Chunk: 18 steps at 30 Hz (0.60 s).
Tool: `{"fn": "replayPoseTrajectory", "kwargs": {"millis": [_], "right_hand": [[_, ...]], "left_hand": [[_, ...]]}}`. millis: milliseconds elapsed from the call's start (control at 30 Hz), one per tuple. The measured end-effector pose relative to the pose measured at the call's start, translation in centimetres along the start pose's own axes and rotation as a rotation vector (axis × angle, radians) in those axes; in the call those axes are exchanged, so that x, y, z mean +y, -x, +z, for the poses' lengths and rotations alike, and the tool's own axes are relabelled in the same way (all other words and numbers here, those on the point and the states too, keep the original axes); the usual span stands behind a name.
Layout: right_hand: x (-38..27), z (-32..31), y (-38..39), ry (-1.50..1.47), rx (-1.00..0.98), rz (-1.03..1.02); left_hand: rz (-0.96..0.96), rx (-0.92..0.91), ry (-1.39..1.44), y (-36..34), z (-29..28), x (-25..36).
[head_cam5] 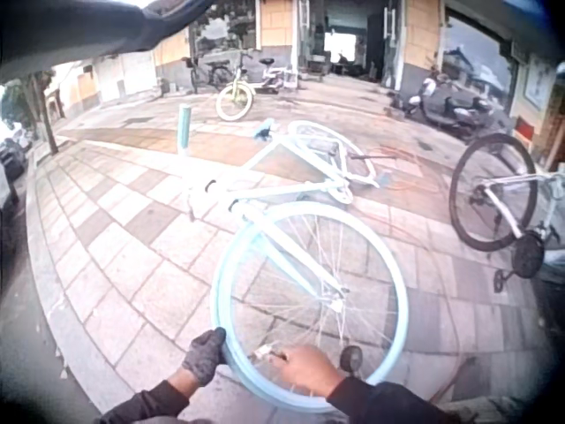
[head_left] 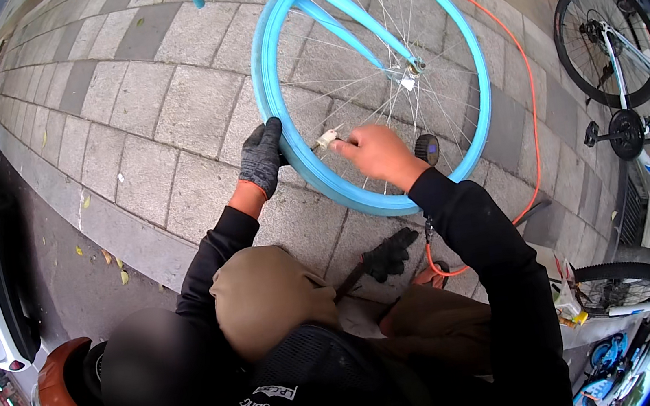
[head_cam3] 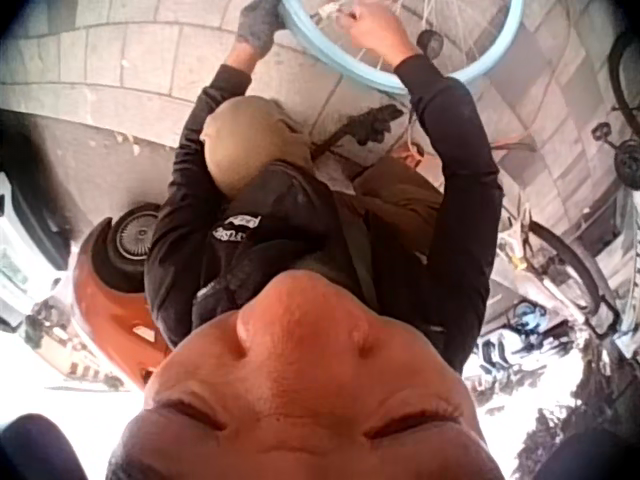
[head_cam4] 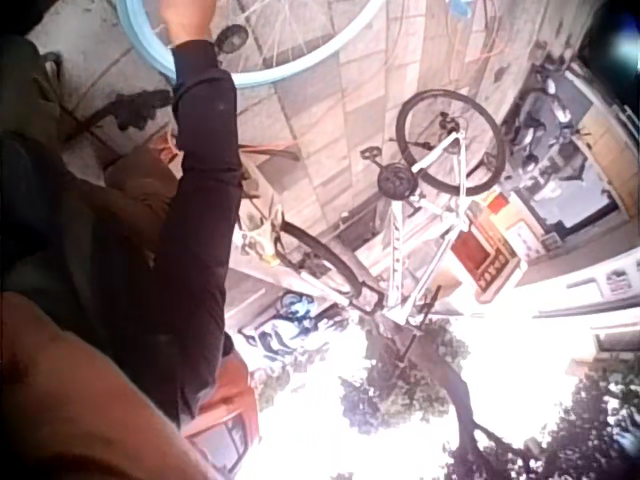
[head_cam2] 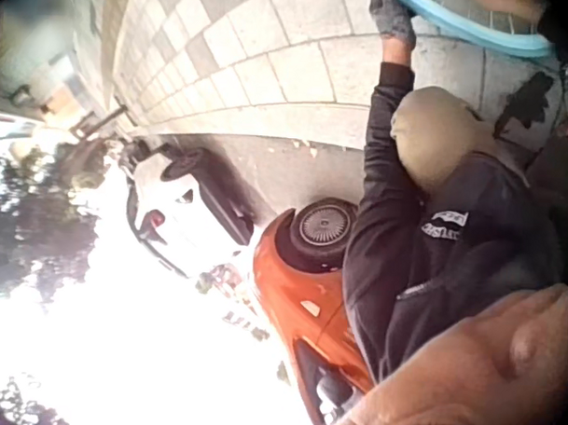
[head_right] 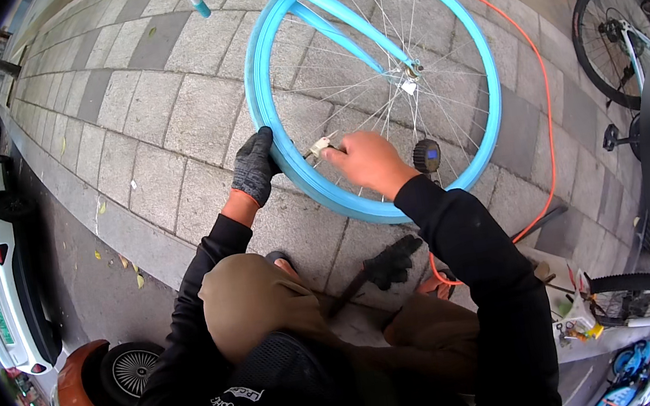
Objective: The person removes a black inner tube from a blue bicycle wheel, sprays a liquid onto the tube, and then uses a metal tool and an air pump to reinstall and inflate the tube back into the tire rim.
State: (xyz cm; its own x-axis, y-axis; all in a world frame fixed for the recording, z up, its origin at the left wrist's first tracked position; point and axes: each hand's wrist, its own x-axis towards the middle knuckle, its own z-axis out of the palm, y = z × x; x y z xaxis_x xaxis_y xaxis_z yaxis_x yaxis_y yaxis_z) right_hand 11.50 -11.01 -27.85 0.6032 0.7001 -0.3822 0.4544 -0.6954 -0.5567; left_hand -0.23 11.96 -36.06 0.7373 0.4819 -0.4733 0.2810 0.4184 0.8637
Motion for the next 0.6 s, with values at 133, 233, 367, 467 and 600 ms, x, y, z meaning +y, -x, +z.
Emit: {"fn": "replayPoseTrajectory", "kwargs": {"millis": [133, 233, 367, 467, 600], "right_hand": [[0.5, 1.2, 0.4, 0.226, 0.328, -0.020], [2.0, -3.2, 1.1, 0.370, 0.372, 0.022], [3.4, -7.1, 5.9, 0.437, 0.223, 0.150], [9.4, -7.9, 10.7, 0.568, 0.156, 0.340], [21.4, -7.2, 16.1, 0.641, 0.272, 0.471]], "left_hand": [[0.032, -0.003, 0.002, 0.8, -0.1, 0.2], [0.034, 0.023, -0.037, 1.3, -0.3, 0.3], [0.006, -0.002, 0.034, 1.2, -0.9, 0.2], [-0.010, -0.119, -0.009, 1.2, -0.1, 0.0], [-0.157, -0.286, 0.212, 0.4, -0.8, -1.5]]}}
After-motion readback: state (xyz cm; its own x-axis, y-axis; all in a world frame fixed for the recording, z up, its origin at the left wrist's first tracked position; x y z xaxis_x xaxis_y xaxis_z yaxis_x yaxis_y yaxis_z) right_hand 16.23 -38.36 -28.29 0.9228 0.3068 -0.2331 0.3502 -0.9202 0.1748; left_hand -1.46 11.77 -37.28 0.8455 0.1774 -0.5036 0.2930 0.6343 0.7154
